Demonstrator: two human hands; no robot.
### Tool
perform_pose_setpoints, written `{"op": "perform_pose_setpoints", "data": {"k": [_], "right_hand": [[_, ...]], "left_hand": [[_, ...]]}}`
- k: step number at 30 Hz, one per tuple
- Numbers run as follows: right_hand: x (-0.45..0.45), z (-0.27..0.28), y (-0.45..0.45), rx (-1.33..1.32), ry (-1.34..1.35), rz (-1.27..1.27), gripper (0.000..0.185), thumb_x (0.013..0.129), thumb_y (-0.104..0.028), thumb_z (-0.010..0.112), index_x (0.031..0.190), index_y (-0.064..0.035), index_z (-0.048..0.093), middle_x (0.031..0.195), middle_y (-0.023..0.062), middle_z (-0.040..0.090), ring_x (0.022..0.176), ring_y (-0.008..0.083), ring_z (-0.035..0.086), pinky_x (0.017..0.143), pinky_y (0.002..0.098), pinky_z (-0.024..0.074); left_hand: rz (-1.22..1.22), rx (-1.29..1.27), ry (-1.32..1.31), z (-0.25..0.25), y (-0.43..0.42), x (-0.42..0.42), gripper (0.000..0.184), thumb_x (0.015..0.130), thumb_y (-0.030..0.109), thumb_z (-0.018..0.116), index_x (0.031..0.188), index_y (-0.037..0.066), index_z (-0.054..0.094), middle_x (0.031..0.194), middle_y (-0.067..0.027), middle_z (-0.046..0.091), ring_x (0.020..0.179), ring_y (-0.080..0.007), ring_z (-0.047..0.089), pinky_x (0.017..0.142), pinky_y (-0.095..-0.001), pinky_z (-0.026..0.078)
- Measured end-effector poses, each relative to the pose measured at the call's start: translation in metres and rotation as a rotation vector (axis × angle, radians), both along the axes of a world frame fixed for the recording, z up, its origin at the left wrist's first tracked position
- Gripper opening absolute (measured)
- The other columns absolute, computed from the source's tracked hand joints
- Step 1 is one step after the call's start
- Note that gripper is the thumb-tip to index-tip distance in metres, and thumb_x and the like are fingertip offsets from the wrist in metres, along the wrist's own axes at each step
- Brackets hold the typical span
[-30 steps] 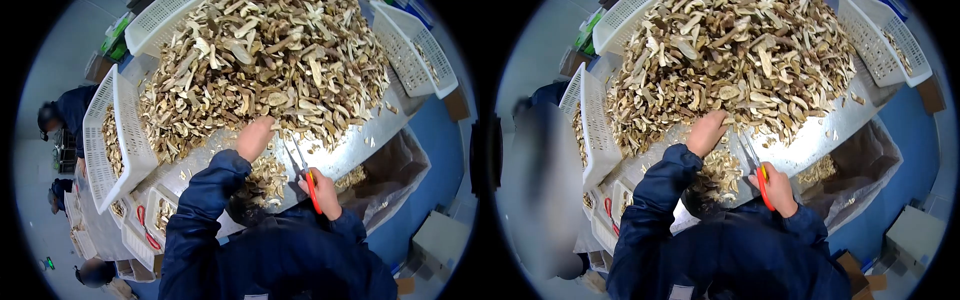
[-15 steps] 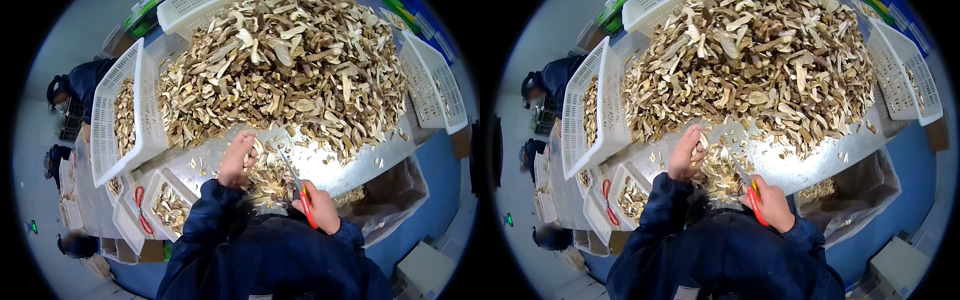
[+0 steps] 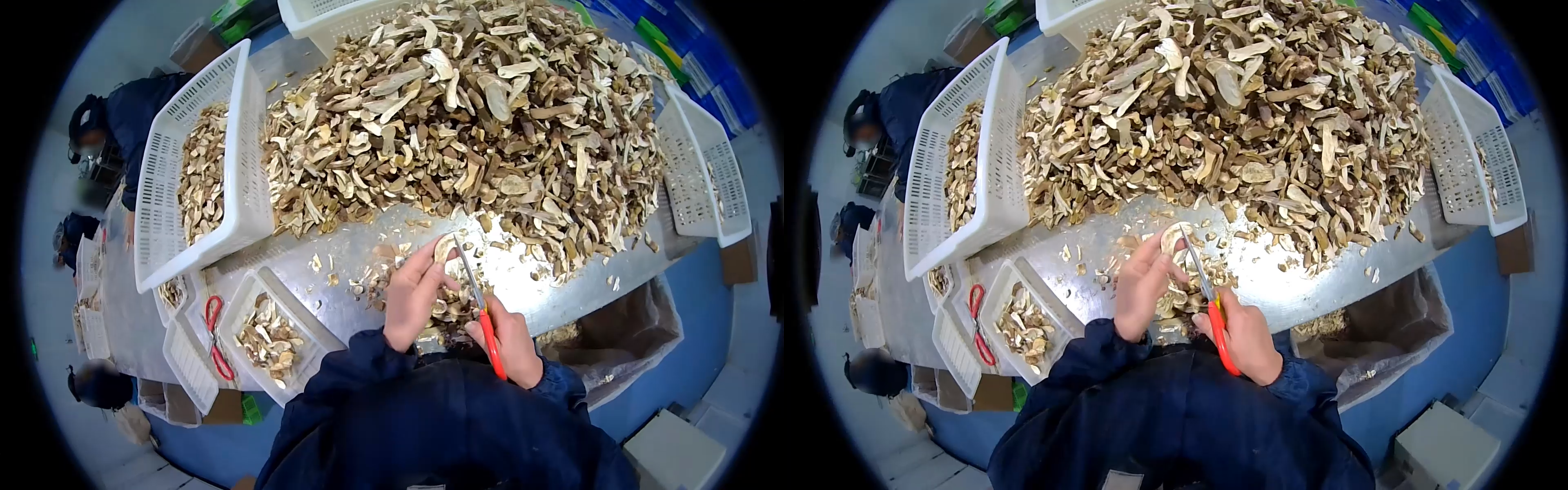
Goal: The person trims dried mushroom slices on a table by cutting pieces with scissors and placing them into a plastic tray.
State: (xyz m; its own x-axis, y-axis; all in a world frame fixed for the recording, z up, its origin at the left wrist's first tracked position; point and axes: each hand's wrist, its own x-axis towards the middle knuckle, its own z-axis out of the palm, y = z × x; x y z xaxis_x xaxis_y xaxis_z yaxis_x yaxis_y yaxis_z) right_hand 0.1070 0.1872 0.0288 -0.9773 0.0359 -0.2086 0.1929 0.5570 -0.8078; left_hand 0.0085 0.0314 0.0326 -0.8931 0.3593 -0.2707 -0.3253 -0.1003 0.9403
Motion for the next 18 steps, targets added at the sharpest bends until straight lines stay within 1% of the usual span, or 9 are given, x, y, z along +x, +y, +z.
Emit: {"op": "perform_pose_setpoints", "data": {"k": [1, 4, 5, 8, 10, 12, 13, 16, 18], "right_hand": [[-0.001, 0.003, -0.001, 0.016, -0.007, -0.012, 0.046, 0.085, -0.033, 0.068, 0.109, 0.002, 0.05, 0.058, 0.0195, 0.056, 0.056, 0.0397, 0.059, 0.051, 0.0446, 0.0441], [-0.001, 0.011, -0.009, 0.139, 0.042, 0.003, 0.044, 0.085, -0.035, 0.068, 0.102, 0.0008, 0.049, 0.057, 0.0187, 0.056, 0.054, 0.0397, 0.059, 0.049, 0.0448, 0.044], [-0.001, 0.013, -0.011, 0.161, 0.022, 0.028, 0.043, 0.085, -0.036, 0.068, 0.1, 0.0, 0.049, 0.056, 0.0184, 0.056, 0.054, 0.0397, 0.059, 0.049, 0.0449, 0.044], [0.0, 0.019, -0.015, 0.206, 0.002, 0.092, 0.043, 0.085, -0.039, 0.067, 0.095, -0.0019, 0.048, 0.054, 0.0175, 0.056, 0.052, 0.0395, 0.058, 0.047, 0.0453, 0.0439], [-0.002, 0.02, -0.012, 0.225, 0.036, 0.118, 0.043, 0.085, -0.041, 0.066, 0.095, -0.0026, 0.048, 0.053, 0.0169, 0.055, 0.051, 0.0392, 0.058, 0.046, 0.0455, 0.0438], [-0.005, 0.02, -0.011, 0.203, 0.063, 0.075, 0.044, 0.085, -0.041, 0.066, 0.095, -0.0026, 0.048, 0.053, 0.0167, 0.056, 0.052, 0.0389, 0.059, 0.046, 0.0455, 0.0441], [-0.006, 0.021, -0.011, 0.192, 0.076, 0.052, 0.044, 0.085, -0.041, 0.066, 0.095, -0.0026, 0.048, 0.053, 0.0166, 0.056, 0.052, 0.0388, 0.059, 0.046, 0.0455, 0.0443], [-0.002, 0.021, -0.015, 0.222, 0.003, 0.122, 0.042, 0.082, -0.033, 0.071, 0.102, -0.002, 0.051, 0.058, 0.0182, 0.057, 0.057, 0.0408, 0.06, 0.05, 0.0449, 0.0453], [-0.002, 0.025, -0.012, 0.18, 0.021, 0.093, 0.042, 0.082, -0.033, 0.071, 0.101, -0.0017, 0.051, 0.058, 0.0183, 0.057, 0.057, 0.0408, 0.06, 0.05, 0.0451, 0.0453]], "left_hand": [[0.007, 0.023, 0.027, -0.008, 0.003, 0.002, 0.041, 0.097, 0.008, 0.044, 0.137, -0.001, 0.044, 0.12, -0.0078, 0.061, 0.078, -0.0097, 0.062, 0.065, -0.0218, 0.048], [0.049, -0.07, 0.152, -0.018, 0.006, 0.006, 0.04, 0.097, 0.007, 0.043, 0.136, -0.001, 0.045, 0.12, -0.0076, 0.062, 0.074, -0.0104, 0.062, 0.068, -0.0233, 0.05], [0.036, -0.12, 0.152, -0.018, 0.003, 0.006, 0.039, 0.096, 0.006, 0.043, 0.134, -0.001, 0.046, 0.12, -0.0083, 0.062, 0.072, -0.0109, 0.062, 0.067, -0.0244, 0.05], [0.033, -0.28, 0.22, -0.014, -0.008, 0.003, 0.037, 0.096, 0.005, 0.042, 0.132, -0.002, 0.048, 0.117, -0.0089, 0.065, 0.072, -0.0109, 0.062, 0.066, -0.0249, 0.05], [0.03, -0.317, 0.246, -0.003, -0.012, 0.003, 0.036, 0.094, 0.003, 0.042, 0.129, -0.003, 0.05, 0.109, -0.0098, 0.067, 0.072, -0.011, 0.062, 0.066, -0.0251, 0.05], [0.007, -0.361, 0.214, 0.008, -0.014, 0.003, 0.036, 0.094, 0.003, 0.042, 0.128, -0.003, 0.051, 0.104, -0.0097, 0.068, 0.072, -0.0111, 0.062, 0.066, -0.0251, 0.05], [0.028, -0.339, 0.248, 0.003, -0.013, 0.004, 0.035, 0.094, 0.003, 0.042, 0.127, -0.003, 0.052, 0.102, -0.0094, 0.068, 0.072, -0.0112, 0.062, 0.066, -0.0251, 0.05], [0.067, -0.317, 0.307, -0.006, -0.012, 0.004, 0.034, 0.093, 0.002, 0.043, 0.125, -0.004, 0.054, 0.096, -0.0087, 0.068, 0.071, -0.0113, 0.063, 0.066, -0.0252, 0.05], [0.059, -0.358, 0.274, 0.0, -0.014, 0.004, 0.033, 0.093, 0.002, 0.044, 0.123, -0.004, 0.055, 0.092, -0.0084, 0.067, 0.072, -0.0113, 0.063, 0.066, -0.0253, 0.05]]}}
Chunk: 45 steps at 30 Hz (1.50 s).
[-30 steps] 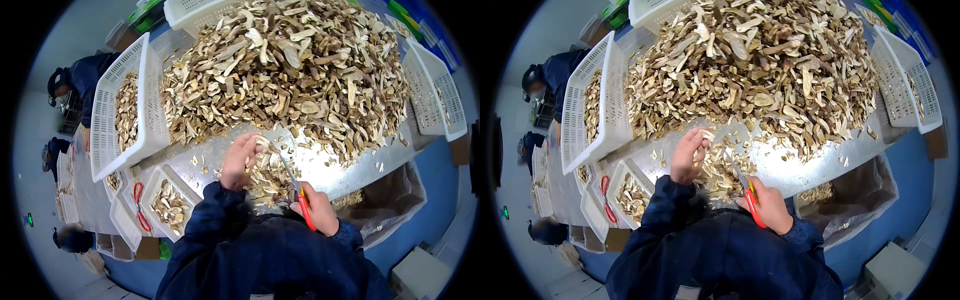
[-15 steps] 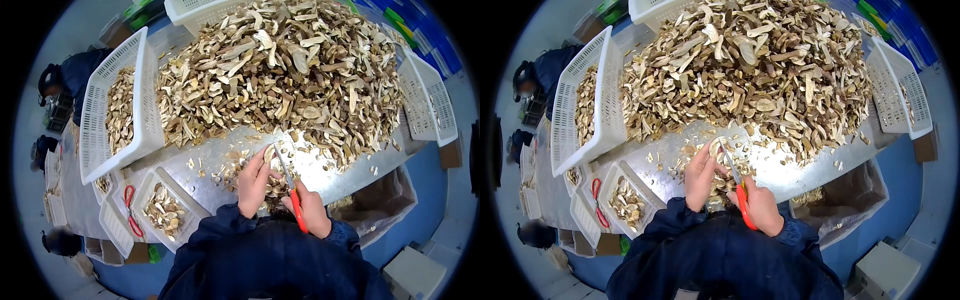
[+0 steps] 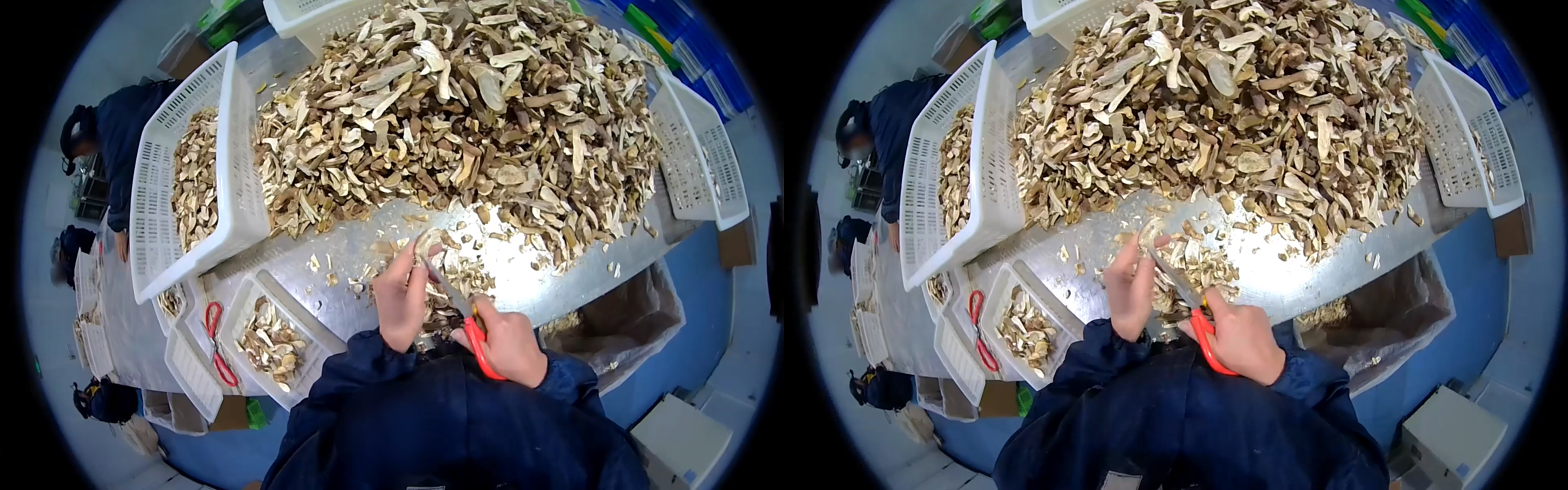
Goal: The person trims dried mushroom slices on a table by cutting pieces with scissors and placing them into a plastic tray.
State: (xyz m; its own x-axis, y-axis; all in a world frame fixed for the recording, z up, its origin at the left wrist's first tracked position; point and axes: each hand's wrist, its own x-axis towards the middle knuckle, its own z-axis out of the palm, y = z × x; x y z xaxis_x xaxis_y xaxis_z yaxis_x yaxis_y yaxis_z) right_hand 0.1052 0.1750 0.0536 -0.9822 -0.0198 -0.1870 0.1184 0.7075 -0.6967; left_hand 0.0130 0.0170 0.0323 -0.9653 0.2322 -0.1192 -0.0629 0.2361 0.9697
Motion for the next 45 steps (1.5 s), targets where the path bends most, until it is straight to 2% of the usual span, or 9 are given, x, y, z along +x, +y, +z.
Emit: {"op": "perform_pose_setpoints", "data": {"k": [3, 9, 12, 13, 16, 28, 37, 40, 45], "right_hand": [[-0.002, -0.003, 0.003, 0.012, 0.052, -0.018, 0.042, 0.083, -0.036, 0.07, 0.097, -0.0012, 0.051, 0.055, 0.0171, 0.057, 0.053, 0.0386, 0.059, 0.047, 0.0442, 0.0448], [-0.004, -0.001, 0.003, 0.003, 0.083, -0.024, 0.041, 0.084, -0.038, 0.068, 0.092, -0.0013, 0.051, 0.053, 0.0177, 0.055, 0.05, 0.0381, 0.058, 0.045, 0.0436, 0.0443], [-0.006, -0.003, 0.007, 0.005, 0.059, -0.033, 0.044, 0.085, -0.042, 0.065, 0.091, -0.0014, 0.049, 0.052, 0.0193, 0.055, 0.051, 0.0395, 0.058, 0.046, 0.0449, 0.0449], [-0.005, -0.004, 0.005, 0.01, 0.043, -0.007, 0.045, 0.086, -0.043, 0.065, 0.091, -0.0014, 0.049, 0.052, 0.0194, 0.055, 0.051, 0.0398, 0.058, 0.047, 0.0454, 0.0451], [-0.005, -0.002, 0.006, 0.007, 0.031, 0.026, 0.045, 0.086, -0.043, 0.065, 0.089, -0.0014, 0.049, 0.052, 0.0199, 0.055, 0.052, 0.0405, 0.058, 0.047, 0.0463, 0.0454], [-0.004, -0.003, 0.006, -0.069, 0.07, -0.015, 0.044, 0.085, -0.042, 0.066, 0.091, -0.001, 0.049, 0.053, 0.0186, 0.055, 0.052, 0.0406, 0.058, 0.048, 0.0463, 0.045], [-0.003, -0.001, 0.01, -0.078, 0.084, -0.024, 0.043, 0.086, -0.04, 0.066, 0.09, -0.0016, 0.048, 0.055, 0.0186, 0.056, 0.053, 0.0404, 0.059, 0.049, 0.0464, 0.0456], [0.0, 0.0, 0.008, -0.036, 0.057, 0.035, 0.043, 0.086, -0.04, 0.066, 0.093, -0.0006, 0.05, 0.054, 0.0184, 0.056, 0.053, 0.0404, 0.059, 0.049, 0.0462, 0.0459], [-0.003, 0.002, 0.009, -0.093, 0.101, -0.07, 0.044, 0.086, -0.041, 0.065, 0.094, -0.0006, 0.05, 0.054, 0.0188, 0.056, 0.053, 0.0406, 0.059, 0.049, 0.0468, 0.0456]], "left_hand": [[0.055, 0.081, 0.07, -0.005, 0.005, -0.001, 0.033, 0.092, 0.003, 0.045, 0.121, 0.0, 0.06, 0.068, 0.0004, 0.062, 0.051, -0.0026, 0.043, 0.048, -0.0205, 0.033], [0.023, 0.06, 0.046, -0.003, 0.006, -0.002, 0.03, 0.091, 0.001, 0.046, 0.116, 0.0, 0.062, 0.069, -0.0003, 0.062, 0.053, -0.0015, 0.043, 0.047, -0.0199, 0.032], [-0.007, 0.036, 0.039, -0.003, 0.006, -0.001, 0.035, 0.089, -0.001, 0.044, 0.121, -0.003, 0.058, 0.083, -0.0078, 0.067, 0.067, -0.011, 0.063, 0.061, -0.0258, 0.05], [0.014, 0.061, 0.06, -0.008, 0.008, -0.001, 0.036, 0.088, -0.002, 0.044, 0.122, -0.003, 0.057, 0.081, -0.0082, 0.067, 0.067, -0.011, 0.063, 0.061, -0.0261, 0.05], [0.014, 0.057, 0.042, -0.004, 0.006, -0.003, 0.03, 0.09, 0.0, 0.046, 0.117, -0.003, 0.06, 0.076, -0.0039, 0.067, 0.054, -0.0018, 0.046, 0.046, -0.0192, 0.033], [0.106, -0.232, 0.359, -0.01, 0.013, -0.001, 0.045, 0.084, -0.003, 0.046, 0.128, -0.001, 0.054, 0.088, -0.0091, 0.07, 0.068, -0.0076, 0.06, 0.061, -0.0225, 0.046], [0.083, -0.183, 0.323, -0.002, 0.016, 0.001, 0.045, 0.084, -0.003, 0.049, 0.128, -0.002, 0.054, 0.09, -0.0104, 0.071, 0.069, -0.0077, 0.061, 0.063, -0.0229, 0.047], [0.133, -0.268, 0.525, -0.009, 0.019, -0.002, 0.046, 0.081, -0.001, 0.046, 0.127, 0.001, 0.055, 0.081, -0.0108, 0.07, 0.062, -0.016, 0.067, 0.058, -0.0286, 0.051], [0.12, -0.133, 0.38, -0.009, 0.021, 0.004, 0.044, 0.081, -0.001, 0.048, 0.125, -0.001, 0.056, 0.083, -0.0125, 0.07, 0.062, -0.0172, 0.066, 0.058, -0.029, 0.05]]}}
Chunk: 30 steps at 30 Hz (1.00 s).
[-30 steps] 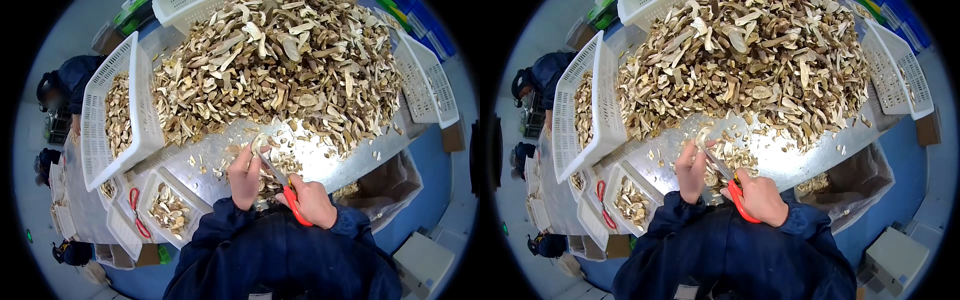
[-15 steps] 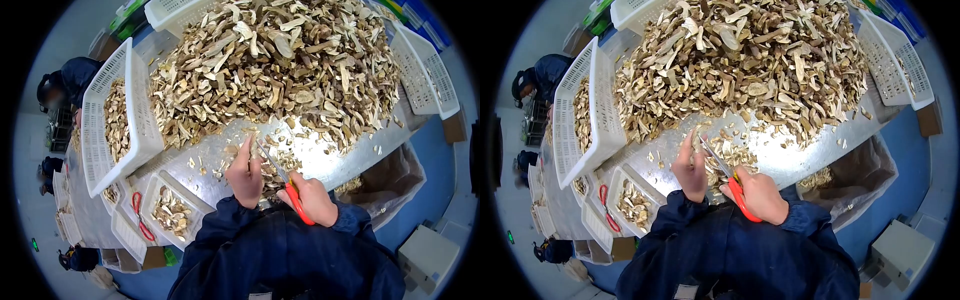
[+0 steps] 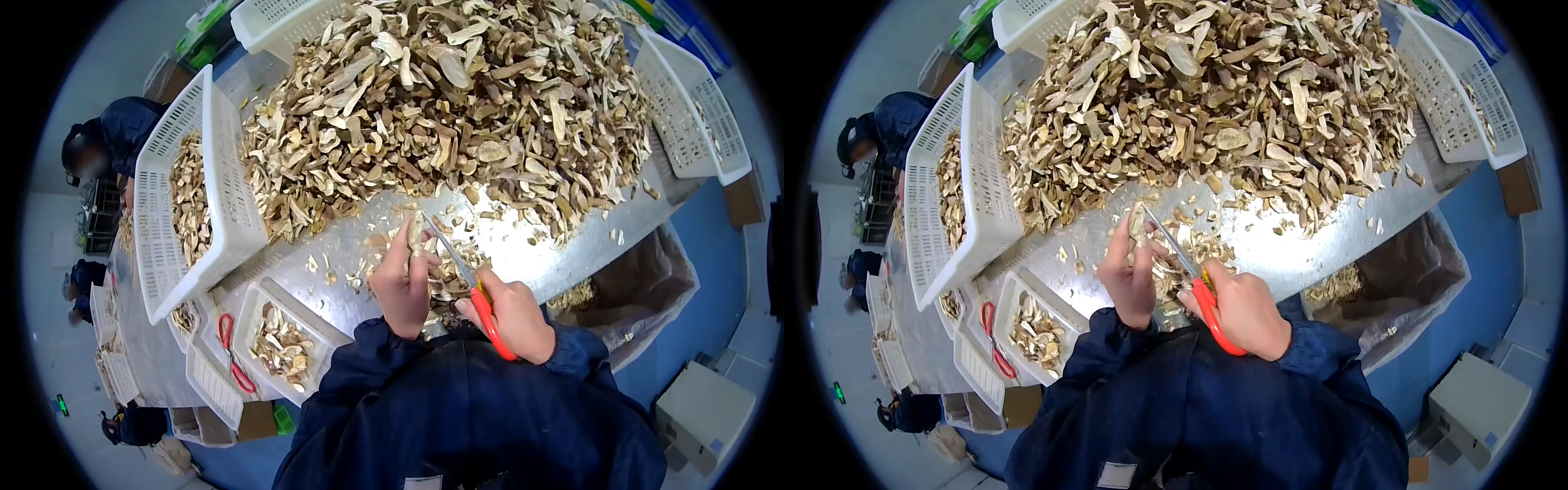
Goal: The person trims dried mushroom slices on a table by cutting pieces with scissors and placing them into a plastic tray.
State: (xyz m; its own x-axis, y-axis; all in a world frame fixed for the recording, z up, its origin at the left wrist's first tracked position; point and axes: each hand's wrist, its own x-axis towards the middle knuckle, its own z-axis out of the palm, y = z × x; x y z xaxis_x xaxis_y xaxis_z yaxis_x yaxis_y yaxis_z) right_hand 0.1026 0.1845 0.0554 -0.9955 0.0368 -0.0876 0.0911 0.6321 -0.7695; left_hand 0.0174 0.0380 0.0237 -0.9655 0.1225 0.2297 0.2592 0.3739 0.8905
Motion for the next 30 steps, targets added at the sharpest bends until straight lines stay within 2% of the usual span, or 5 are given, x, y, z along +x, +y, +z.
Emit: {"op": "perform_pose_setpoints", "data": {"k": [10, 13, 16, 25, 30], "right_hand": [[0.002, -0.004, -0.004, 0.03, -0.024, 0.036, 0.043, 0.086, -0.041, 0.065, 0.091, -0.0009, 0.05, 0.053, 0.0189, 0.055, 0.052, 0.0394, 0.058, 0.048, 0.0465, 0.0449], [0.005, -0.002, -0.003, 0.055, -0.02, 0.113, 0.043, 0.087, -0.041, 0.064, 0.09, -0.0007, 0.05, 0.052, 0.0185, 0.055, 0.051, 0.0389, 0.058, 0.048, 0.0453, 0.045], [0.002, -0.001, 0.0, 0.018, 0.019, -0.009, 0.044, 0.087, -0.042, 0.064, 0.09, -0.0005, 0.05, 0.051, 0.0185, 0.054, 0.05, 0.0387, 0.058, 0.047, 0.0442, 0.0454], [0.005, -0.007, -0.002, 0.066, -0.029, 0.055, 0.043, 0.087, -0.041, 0.064, 0.092, -0.0004, 0.049, 0.051, 0.0176, 0.055, 0.049, 0.0397, 0.057, 0.047, 0.046, 0.0441], [0.006, -0.008, -0.001, -0.015, -0.016, -0.031, 0.051, 0.08, -0.039, 0.072, 0.104, 0.0007, 0.049, 0.062, 0.0168, 0.058, 0.059, 0.038, 0.059, 0.054, 0.0449, 0.0454]], "left_hand": [[0.065, -0.049, 0.054, -0.004, 0.002, -0.005, 0.044, 0.08, 0.0, 0.052, 0.123, 0.004, 0.06, 0.08, -0.0196, 0.066, 0.059, -0.0148, 0.063, 0.055, -0.0304, 0.048], [0.007, -0.073, -0.08, -0.004, -0.005, -0.004, 0.047, 0.084, -0.005, 0.045, 0.13, -0.001, 0.052, 0.097, -0.0123, 0.071, 0.07, -0.0112, 0.064, 0.063, -0.0242, 0.05], [-0.018, 0.115, -0.086, -0.003, -0.005, -0.008, 0.048, 0.084, -0.004, 0.044, 0.131, -0.001, 0.051, 0.099, -0.0121, 0.071, 0.067, -0.0119, 0.064, 0.062, -0.0238, 0.05], [-0.048, -0.08, -0.159, 0.005, -0.011, -0.004, 0.045, 0.085, 0.001, 0.046, 0.13, -0.004, 0.05, 0.095, -0.0115, 0.07, 0.062, -0.0098, 0.061, 0.057, -0.0219, 0.047], [-0.121, 0.368, -0.417, 0.007, -0.019, -0.009, 0.032, 0.091, 0.009, 0.045, 0.12, -0.004, 0.051, 0.093, -0.0099, 0.07, 0.056, -0.0072, 0.057, 0.048, -0.0195, 0.039]]}}
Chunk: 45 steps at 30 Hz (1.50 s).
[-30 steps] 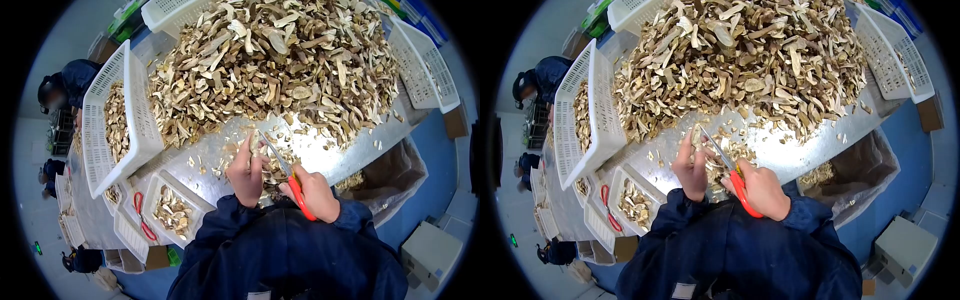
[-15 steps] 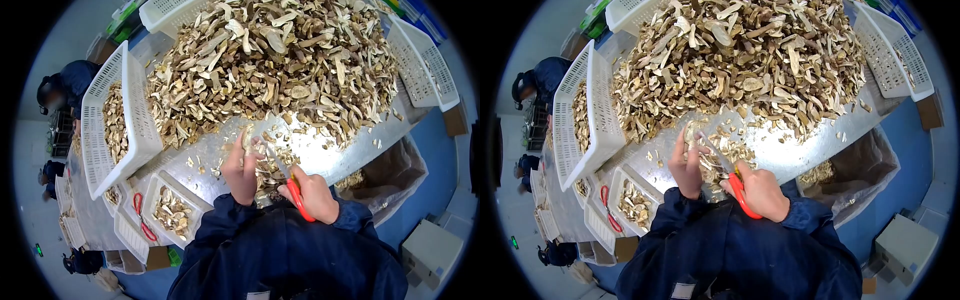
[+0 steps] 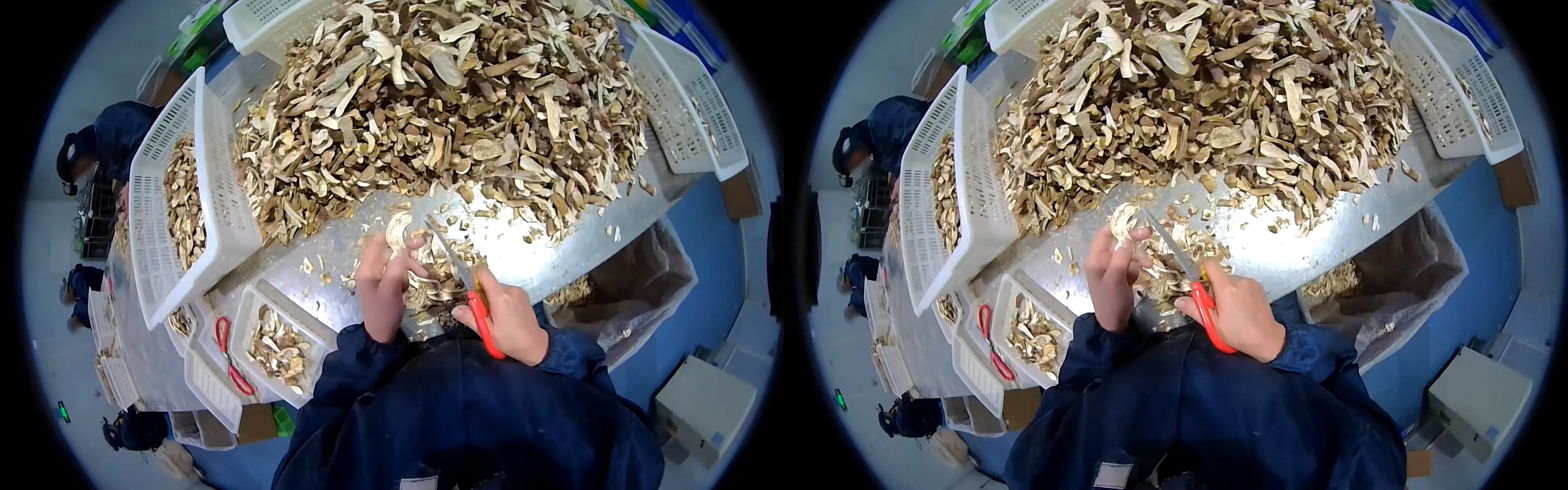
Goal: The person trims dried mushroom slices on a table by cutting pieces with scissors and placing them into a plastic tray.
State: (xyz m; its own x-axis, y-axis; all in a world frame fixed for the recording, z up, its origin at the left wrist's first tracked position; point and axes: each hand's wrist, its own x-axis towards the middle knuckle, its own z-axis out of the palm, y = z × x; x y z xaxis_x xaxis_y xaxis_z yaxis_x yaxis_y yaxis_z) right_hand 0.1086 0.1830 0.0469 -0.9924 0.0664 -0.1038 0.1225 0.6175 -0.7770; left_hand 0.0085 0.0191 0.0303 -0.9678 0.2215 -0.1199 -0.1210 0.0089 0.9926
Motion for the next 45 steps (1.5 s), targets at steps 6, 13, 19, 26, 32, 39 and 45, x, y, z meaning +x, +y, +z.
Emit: {"op": "perform_pose_setpoints", "data": {"k": [6, 13, 19, 26, 32, 39, 45], "right_hand": [[0.002, 0.001, 0.007, -0.016, -0.032, 0.022, 0.059, 0.076, -0.036, 0.076, 0.114, 0.0003, 0.047, 0.078, 0.0178, 0.059, 0.075, 0.0368, 0.059, 0.065, 0.0438, 0.046], [0.005, -0.005, 0.004, -0.056, -0.035, 0.113, 0.053, 0.081, -0.034, 0.07, 0.116, -0.0008, 0.047, 0.076, 0.0188, 0.06, 0.075, 0.0388, 0.059, 0.065, 0.0442, 0.0458], [0.008, -0.015, 0.001, -0.096, -0.121, 0.154, 0.042, 0.085, -0.033, 0.067, 0.106, 0.0001, 0.051, 0.062, 0.0195, 0.058, 0.061, 0.0419, 0.058, 0.055, 0.0464, 0.044], [0.012, -0.041, 0.031, 0.014, -0.108, -0.101, 0.029, 0.086, -0.021, 0.064, 0.107, -0.0043, 0.052, 0.059, 0.0173, 0.052, 0.054, 0.0378, 0.056, 0.051, 0.0414, 0.0423], [0.01, -0.061, 0.046, 0.032, -0.179, -0.214, 0.027, 0.091, -0.025, 0.061, 0.104, -0.003, 0.052, 0.061, 0.0174, 0.053, 0.056, 0.0372, 0.056, 0.052, 0.0396, 0.0416], [0.012, -0.069, 0.039, 0.022, -0.111, -0.204, 0.029, 0.091, -0.028, 0.061, 0.103, -0.003, 0.054, 0.064, 0.0178, 0.056, 0.059, 0.038, 0.057, 0.054, 0.0408, 0.0426], [0.014, -0.07, 0.041, 0.047, -0.094, -0.197, 0.03, 0.089, -0.028, 0.064, 0.102, -0.0033, 0.054, 0.062, 0.0182, 0.056, 0.059, 0.0387, 0.058, 0.053, 0.0411, 0.0426]], "left_hand": [[-0.223, 0.097, -0.132, 0.008, -0.01, 0.006, 0.021, 0.096, 0.012, 0.043, 0.107, -0.004, 0.051, 0.09, -0.0084, 0.067, 0.059, -0.0076, 0.058, 0.051, -0.0196, 0.039], [-0.478, -0.003, -0.049, 0.007, -0.012, 0.012, 0.013, 0.096, 0.006, 0.044, 0.104, -0.003, 0.05, 0.09, -0.0095, 0.063, 0.067, -0.0105, 0.061, 0.062, -0.0236, 0.046], [-0.402, 0.015, -0.153, -0.008, -0.033, 0.021, 0.031, 0.095, 0.005, 0.043, 0.125, -0.004, 0.047, 0.092, -0.0096, 0.063, 0.066, -0.0121, 0.057, 0.066, -0.0259, 0.046], [0.112, -0.687, -0.038, -0.003, -0.179, 0.039, 0.029, 0.087, 0.008, 0.052, 0.115, -0.001, 0.058, 0.089, -0.0122, 0.067, 0.067, -0.0168, 0.062, 0.062, -0.028, 0.049], [0.164, -1.188, 0.316, -0.005, -0.214, 0.028, 0.035, 0.082, 0.012, 0.062, 0.115, 0.002, 0.059, 0.126, -0.0212, 0.052, 0.118, -0.039, 0.045, 0.101, -0.045, 0.035], [0.238, -1.053, 0.328, -0.056, -0.151, -0.105, 0.068, 0.082, 0.019, 0.065, 0.141, 0.004, 0.035, 0.142, -0.0267, 0.035, 0.131, -0.0406, 0.034, 0.109, -0.0433, 0.029], [0.262, -0.988, 0.312, -0.088, -0.134, -0.141, 0.07, 0.077, 0.015, 0.067, 0.139, 0.009, 0.036, 0.141, -0.0285, 0.027, 0.131, -0.045, 0.028, 0.109, -0.0478, 0.027]]}}
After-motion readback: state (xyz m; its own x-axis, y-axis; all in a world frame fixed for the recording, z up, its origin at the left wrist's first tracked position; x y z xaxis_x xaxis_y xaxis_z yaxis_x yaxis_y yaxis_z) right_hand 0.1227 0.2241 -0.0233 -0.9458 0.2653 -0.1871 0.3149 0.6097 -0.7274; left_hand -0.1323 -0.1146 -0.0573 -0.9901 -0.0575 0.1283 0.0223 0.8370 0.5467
